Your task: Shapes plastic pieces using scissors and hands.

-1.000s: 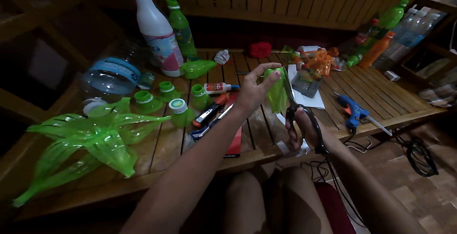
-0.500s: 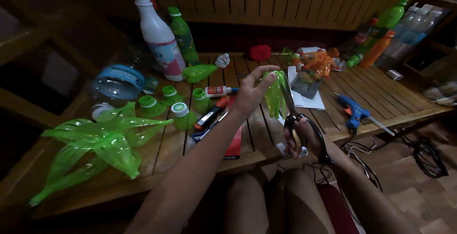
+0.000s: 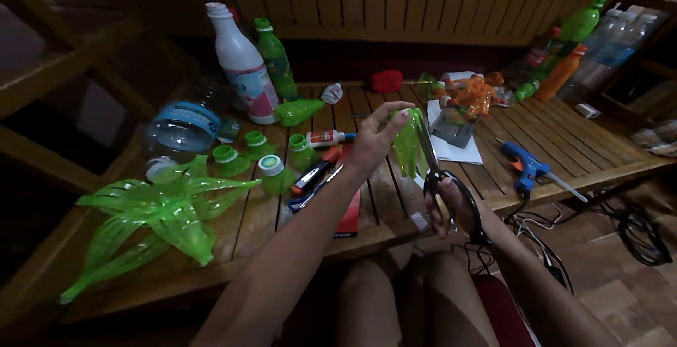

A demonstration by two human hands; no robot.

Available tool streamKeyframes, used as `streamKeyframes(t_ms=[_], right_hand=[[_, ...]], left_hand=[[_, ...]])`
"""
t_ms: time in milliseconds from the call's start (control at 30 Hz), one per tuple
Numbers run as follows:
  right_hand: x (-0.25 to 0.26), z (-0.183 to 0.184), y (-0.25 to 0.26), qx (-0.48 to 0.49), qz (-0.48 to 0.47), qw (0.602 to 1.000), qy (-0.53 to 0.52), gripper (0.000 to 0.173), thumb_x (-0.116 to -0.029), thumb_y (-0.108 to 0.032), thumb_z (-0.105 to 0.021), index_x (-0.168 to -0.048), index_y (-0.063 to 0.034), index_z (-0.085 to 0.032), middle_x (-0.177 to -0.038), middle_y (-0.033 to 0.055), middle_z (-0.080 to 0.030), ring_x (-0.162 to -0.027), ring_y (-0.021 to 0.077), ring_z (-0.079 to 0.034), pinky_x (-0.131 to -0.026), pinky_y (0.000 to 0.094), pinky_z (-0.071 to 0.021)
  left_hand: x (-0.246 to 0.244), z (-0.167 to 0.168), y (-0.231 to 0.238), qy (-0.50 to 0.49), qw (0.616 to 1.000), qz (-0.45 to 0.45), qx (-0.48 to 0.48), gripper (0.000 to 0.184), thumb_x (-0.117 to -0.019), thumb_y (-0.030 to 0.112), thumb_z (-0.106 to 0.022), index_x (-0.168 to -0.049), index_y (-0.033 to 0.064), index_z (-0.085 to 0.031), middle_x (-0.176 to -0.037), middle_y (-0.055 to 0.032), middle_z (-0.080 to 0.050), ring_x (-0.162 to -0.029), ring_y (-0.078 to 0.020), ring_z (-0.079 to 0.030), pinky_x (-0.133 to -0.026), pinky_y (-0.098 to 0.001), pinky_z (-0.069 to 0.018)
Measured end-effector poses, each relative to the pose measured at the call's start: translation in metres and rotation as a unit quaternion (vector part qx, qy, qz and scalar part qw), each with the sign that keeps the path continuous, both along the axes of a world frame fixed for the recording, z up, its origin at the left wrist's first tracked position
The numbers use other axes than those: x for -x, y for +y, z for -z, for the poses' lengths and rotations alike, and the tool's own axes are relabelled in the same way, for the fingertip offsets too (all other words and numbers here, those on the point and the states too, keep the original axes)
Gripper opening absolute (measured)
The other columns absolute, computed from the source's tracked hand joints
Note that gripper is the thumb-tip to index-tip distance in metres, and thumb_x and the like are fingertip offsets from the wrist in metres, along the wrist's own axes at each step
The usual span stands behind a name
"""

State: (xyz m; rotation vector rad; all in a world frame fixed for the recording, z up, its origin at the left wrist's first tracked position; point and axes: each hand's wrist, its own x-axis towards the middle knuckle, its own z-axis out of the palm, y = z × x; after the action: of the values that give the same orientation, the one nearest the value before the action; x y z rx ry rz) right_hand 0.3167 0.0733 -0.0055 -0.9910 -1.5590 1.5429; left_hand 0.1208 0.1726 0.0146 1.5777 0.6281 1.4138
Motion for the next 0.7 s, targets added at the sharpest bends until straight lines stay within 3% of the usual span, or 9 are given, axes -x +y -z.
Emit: streamKeyframes(t_ms=[267,433,700], right_hand=[[0.001,-0.003,-0.002,0.002,0.02,1.0,-0.007,0.048,-0.1072,-0.051,-0.038,-0.09,-0.0112,-0.057,-0.062,-0.0063,-0.055,-0.051,0.0057,-0.06,-0.052,0.0222,-0.0567],[0.004,-0.005,-0.003,0.006,0.035,0.999,-0.014,0.045,-0.1084,-0.046,-0.038,-0.09,-0.0104,-0.057,-0.061,-0.0061,-0.054,-0.05,0.0057,-0.059,-0.05,0.0225,-0.0562],[0.014,-0.006,-0.006,-0.004,0.072,0.997,-0.038,0.043,-0.1093,-0.043,-0.04,-0.091,-0.0084,-0.057,-0.06,-0.0059,-0.053,-0.049,0.0053,-0.057,-0.051,0.0226,-0.0559]], left_hand=[[0.001,-0.003,-0.008,0.007,1.0,-0.002,0.007,0.026,-0.1083,0.019,-0.05,-0.128,0.0091,-0.064,-0.114,0.0004,-0.067,-0.097,-0.0065,-0.066,-0.085,-0.0259,-0.0574],[0.0,-0.001,-0.001,-0.006,1.0,-0.007,-0.013,0.026,-0.1066,0.016,-0.052,-0.127,0.0043,-0.064,-0.115,-0.0025,-0.068,-0.102,-0.0085,-0.066,-0.089,-0.028,-0.057],[0.0,-0.003,-0.009,0.003,1.0,-0.028,0.006,0.025,-0.1065,0.018,-0.055,-0.126,0.0072,-0.065,-0.114,-0.001,-0.068,-0.099,-0.0076,-0.066,-0.088,-0.0267,-0.056]])
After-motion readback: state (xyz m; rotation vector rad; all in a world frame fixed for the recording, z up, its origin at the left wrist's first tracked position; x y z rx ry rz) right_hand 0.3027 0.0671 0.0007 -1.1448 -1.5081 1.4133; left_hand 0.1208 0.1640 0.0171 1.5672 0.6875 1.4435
